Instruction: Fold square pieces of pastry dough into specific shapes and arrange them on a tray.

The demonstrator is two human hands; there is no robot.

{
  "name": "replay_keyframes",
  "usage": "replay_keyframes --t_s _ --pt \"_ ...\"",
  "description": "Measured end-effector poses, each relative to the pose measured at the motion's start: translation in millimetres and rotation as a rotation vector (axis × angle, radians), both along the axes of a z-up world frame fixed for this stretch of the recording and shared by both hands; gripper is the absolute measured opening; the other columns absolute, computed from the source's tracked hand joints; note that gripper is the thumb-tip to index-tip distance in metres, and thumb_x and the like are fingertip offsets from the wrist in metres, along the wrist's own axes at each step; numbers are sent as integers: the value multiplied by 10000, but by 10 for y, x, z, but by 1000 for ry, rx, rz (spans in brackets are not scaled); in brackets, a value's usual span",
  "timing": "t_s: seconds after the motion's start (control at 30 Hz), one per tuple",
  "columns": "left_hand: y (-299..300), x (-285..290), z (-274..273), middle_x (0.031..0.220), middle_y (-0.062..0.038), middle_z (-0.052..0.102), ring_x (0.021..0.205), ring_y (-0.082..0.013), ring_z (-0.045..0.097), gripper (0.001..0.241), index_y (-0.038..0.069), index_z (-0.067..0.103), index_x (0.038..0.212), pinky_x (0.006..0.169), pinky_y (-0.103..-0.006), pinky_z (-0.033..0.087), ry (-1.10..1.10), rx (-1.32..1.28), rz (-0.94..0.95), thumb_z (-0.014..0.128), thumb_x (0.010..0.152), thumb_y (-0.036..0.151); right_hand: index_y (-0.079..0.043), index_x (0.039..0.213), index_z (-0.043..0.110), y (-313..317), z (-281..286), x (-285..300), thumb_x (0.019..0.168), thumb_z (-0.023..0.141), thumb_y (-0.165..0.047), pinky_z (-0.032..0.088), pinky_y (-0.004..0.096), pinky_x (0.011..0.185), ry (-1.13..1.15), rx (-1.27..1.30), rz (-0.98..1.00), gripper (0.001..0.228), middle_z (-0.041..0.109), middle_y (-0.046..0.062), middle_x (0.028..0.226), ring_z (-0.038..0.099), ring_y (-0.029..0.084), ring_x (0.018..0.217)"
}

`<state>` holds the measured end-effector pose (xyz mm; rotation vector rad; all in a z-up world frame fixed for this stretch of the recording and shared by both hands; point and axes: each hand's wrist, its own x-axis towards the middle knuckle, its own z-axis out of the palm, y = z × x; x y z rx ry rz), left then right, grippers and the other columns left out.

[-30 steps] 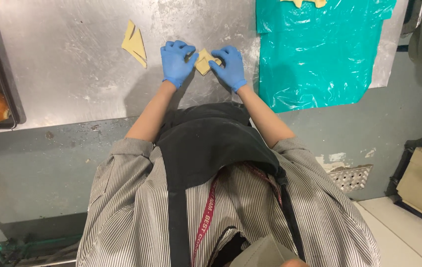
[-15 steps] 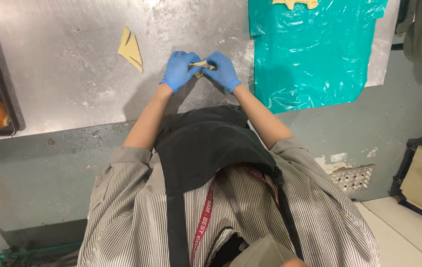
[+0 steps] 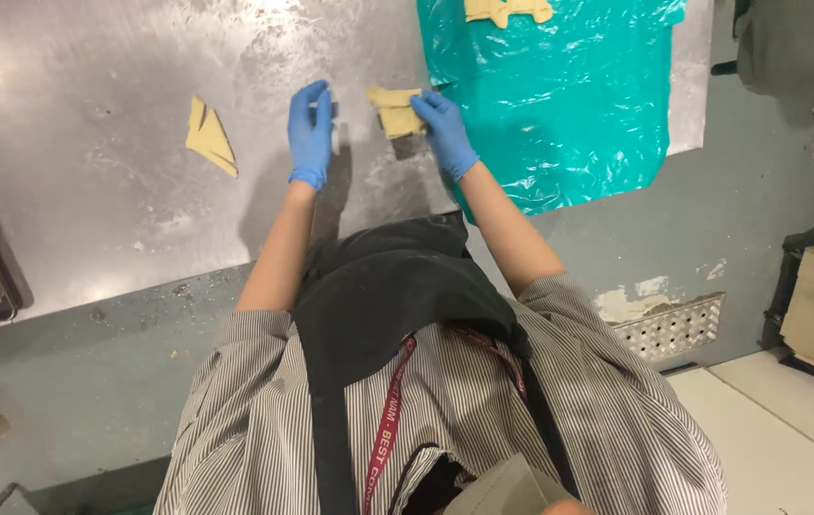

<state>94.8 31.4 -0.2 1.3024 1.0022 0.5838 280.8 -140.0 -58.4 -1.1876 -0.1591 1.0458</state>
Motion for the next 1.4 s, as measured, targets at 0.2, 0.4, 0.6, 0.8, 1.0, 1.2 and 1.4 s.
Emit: replay_keyframes --t_s 0.2,0.4,0.6,0.8,1.0,1.2,1.4 --pt "-345 -424 -478 1056 -113 746 935 -284 717 173 143 744 1125 840 -388 562 410 567 -212 659 1053 274 1 1229 683 -705 166 1968 985 746 -166 543 288 833 -180 -22 -241 302 670 46 1052 654 127 955" --pt "-397 -253 -183 909 -121 663 848 -347 636 152 120 687 1021 753 -466 490 445 815 -260 699 981 266 -8 1219 683 -963 49 3274 895 800 -110 574 291 898 -391 -175 -250 360 746 72 1140 716 154 1012" --pt "-388 -184 -139 856 -122 636 791 -339 613 176 109 687 992 721 -470 469 523 804 -287 716 967 281 12 1176 718 -683 -750 3820 877 810 -32 546 296 907 -498 -175 -88 316 717 74 1114 680 149 1008" --pt "-363 -188 -203 824 -122 605 799 -349 603 208 113 650 916 718 -474 456 579 788 -330 722 958 303 -47 1071 712 -316 -220 3320 729 818 -53 624 308 699 -781 -648 -174 359 773 57 935 746 138 804" --pt "-357 -202 -226 837 -126 601 806 -352 597 218 109 636 912 723 -473 457 560 820 -326 715 962 306 -59 1067 710 -331 -82 3171 738 883 -181 579 403 797 -1083 -854 -259 391 747 108 957 718 261 894" --pt "-361 -226 -178 824 -129 595 800 -352 598 216 101 631 902 714 -476 458 518 812 -306 719 961 289 -37 1235 654 -80 487 2216 881 772 -204 439 500 976 -1438 -844 -381 409 617 202 1262 543 397 1193" --pt "-296 -478 -179 892 -130 655 836 -346 621 92 109 700 999 750 -466 483 336 726 -208 706 964 194 -107 1250 684 227 835 348 912 709 -78 479 434 1027 -1390 -309 78 340 693 134 1179 616 329 1163"
